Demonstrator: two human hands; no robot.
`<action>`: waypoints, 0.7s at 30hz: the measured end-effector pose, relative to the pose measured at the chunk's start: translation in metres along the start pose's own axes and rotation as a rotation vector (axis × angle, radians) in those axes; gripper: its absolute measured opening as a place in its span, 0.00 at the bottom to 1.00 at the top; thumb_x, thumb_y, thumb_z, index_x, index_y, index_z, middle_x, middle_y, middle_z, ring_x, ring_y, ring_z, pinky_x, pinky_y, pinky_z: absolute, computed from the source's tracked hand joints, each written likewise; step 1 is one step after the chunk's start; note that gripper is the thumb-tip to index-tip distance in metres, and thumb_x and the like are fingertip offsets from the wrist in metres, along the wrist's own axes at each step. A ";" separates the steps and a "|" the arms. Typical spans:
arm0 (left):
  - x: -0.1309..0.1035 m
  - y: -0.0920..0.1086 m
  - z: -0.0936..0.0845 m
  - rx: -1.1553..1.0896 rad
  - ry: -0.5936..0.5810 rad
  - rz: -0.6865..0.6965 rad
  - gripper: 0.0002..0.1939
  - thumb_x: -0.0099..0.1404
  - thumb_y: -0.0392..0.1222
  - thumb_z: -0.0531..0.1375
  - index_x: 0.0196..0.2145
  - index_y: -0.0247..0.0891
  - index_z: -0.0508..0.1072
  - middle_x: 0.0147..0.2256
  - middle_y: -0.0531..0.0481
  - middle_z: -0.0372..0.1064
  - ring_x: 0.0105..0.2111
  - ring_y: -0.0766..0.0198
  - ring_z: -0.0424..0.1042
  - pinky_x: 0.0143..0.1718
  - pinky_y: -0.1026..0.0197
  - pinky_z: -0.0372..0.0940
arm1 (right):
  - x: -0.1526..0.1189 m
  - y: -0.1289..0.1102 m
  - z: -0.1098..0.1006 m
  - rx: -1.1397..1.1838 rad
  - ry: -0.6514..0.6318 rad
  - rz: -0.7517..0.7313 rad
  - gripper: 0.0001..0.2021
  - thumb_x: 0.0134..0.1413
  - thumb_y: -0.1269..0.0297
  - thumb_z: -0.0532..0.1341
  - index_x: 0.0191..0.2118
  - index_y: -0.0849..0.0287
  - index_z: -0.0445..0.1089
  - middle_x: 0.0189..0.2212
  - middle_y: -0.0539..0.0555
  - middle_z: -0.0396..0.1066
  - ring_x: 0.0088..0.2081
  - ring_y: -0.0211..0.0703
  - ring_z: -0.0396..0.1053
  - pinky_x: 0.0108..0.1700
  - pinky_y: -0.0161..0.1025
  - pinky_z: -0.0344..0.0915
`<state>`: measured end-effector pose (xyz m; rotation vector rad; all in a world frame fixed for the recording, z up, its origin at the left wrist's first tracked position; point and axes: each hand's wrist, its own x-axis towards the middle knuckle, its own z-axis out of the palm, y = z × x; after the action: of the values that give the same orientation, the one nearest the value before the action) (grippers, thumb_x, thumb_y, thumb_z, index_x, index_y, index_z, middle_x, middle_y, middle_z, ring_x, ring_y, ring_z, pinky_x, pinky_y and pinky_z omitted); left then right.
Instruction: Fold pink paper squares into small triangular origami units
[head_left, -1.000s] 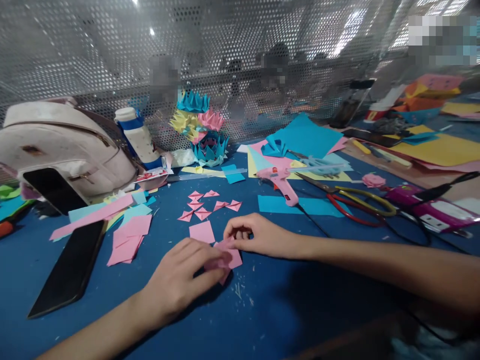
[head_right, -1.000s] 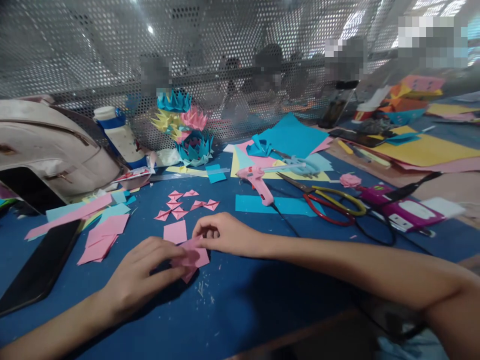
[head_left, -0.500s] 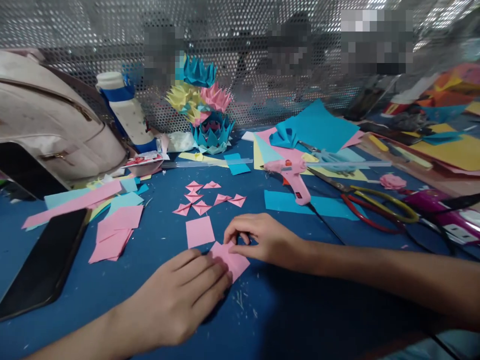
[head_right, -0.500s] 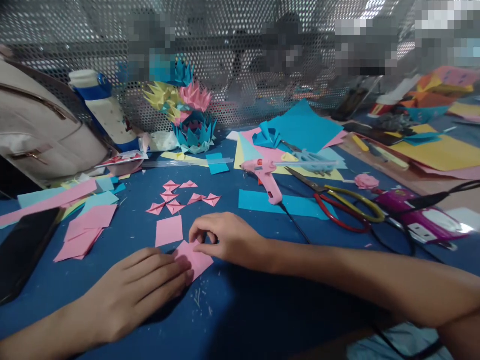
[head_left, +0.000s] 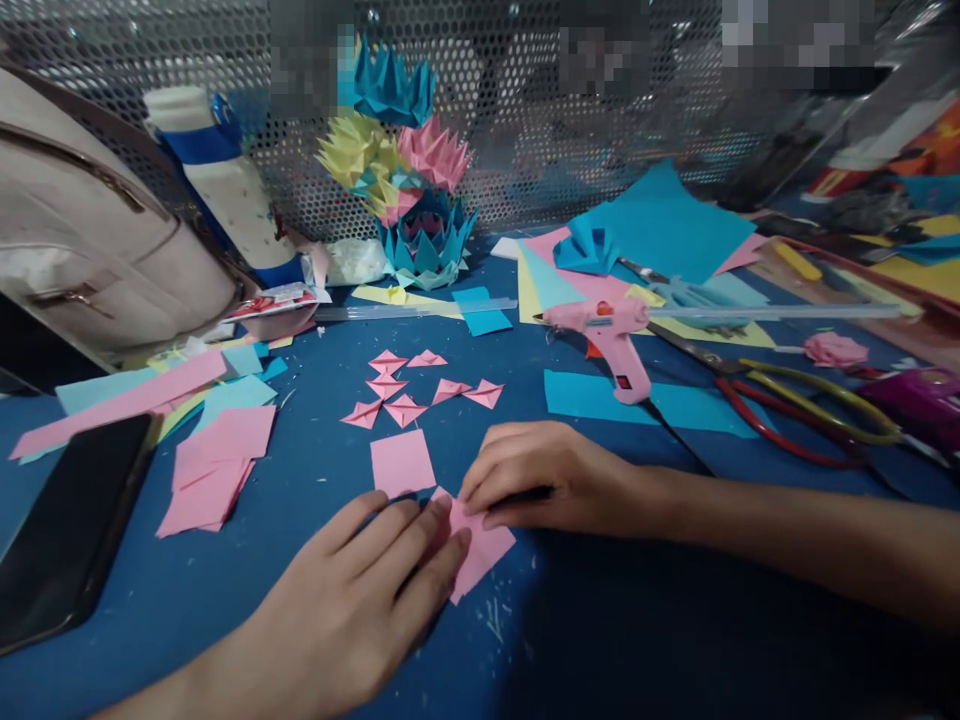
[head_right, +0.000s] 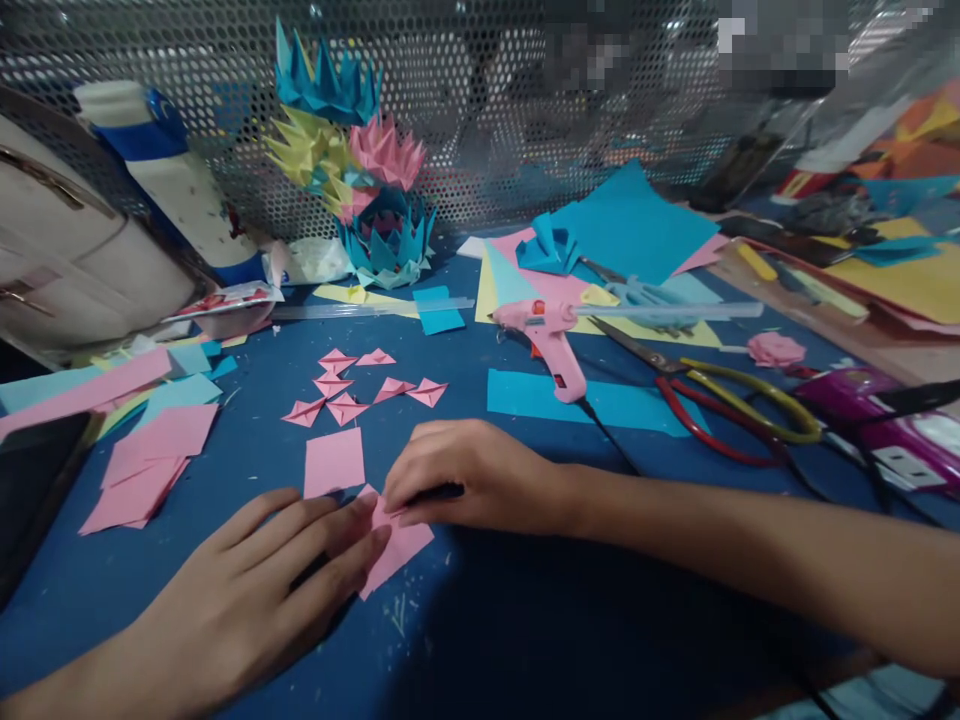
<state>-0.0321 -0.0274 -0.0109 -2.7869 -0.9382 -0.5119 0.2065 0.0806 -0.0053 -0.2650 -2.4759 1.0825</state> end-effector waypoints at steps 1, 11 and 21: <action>0.000 0.000 0.000 -0.004 0.003 0.002 0.16 0.76 0.34 0.51 0.56 0.33 0.73 0.52 0.42 0.74 0.49 0.54 0.71 0.53 0.50 0.56 | 0.000 0.001 -0.001 -0.007 -0.023 -0.032 0.07 0.64 0.65 0.63 0.44 0.58 0.77 0.43 0.54 0.79 0.43 0.40 0.74 0.47 0.38 0.66; 0.001 -0.001 -0.003 -0.015 0.036 -0.021 0.14 0.75 0.34 0.54 0.52 0.34 0.76 0.52 0.45 0.75 0.47 0.56 0.72 0.52 0.51 0.57 | -0.001 0.004 -0.004 -0.050 -0.062 -0.117 0.08 0.65 0.69 0.61 0.46 0.60 0.76 0.45 0.56 0.78 0.45 0.41 0.72 0.50 0.38 0.68; 0.002 0.000 -0.001 -0.052 0.081 -0.030 0.12 0.74 0.34 0.56 0.50 0.34 0.76 0.48 0.48 0.76 0.47 0.58 0.71 0.53 0.53 0.57 | -0.004 0.004 0.000 -0.128 -0.006 -0.198 0.09 0.67 0.70 0.59 0.47 0.64 0.75 0.45 0.58 0.78 0.45 0.40 0.72 0.49 0.38 0.69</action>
<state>-0.0306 -0.0268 -0.0095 -2.7780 -0.9646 -0.6573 0.2100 0.0819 -0.0093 -0.0520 -2.5183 0.8465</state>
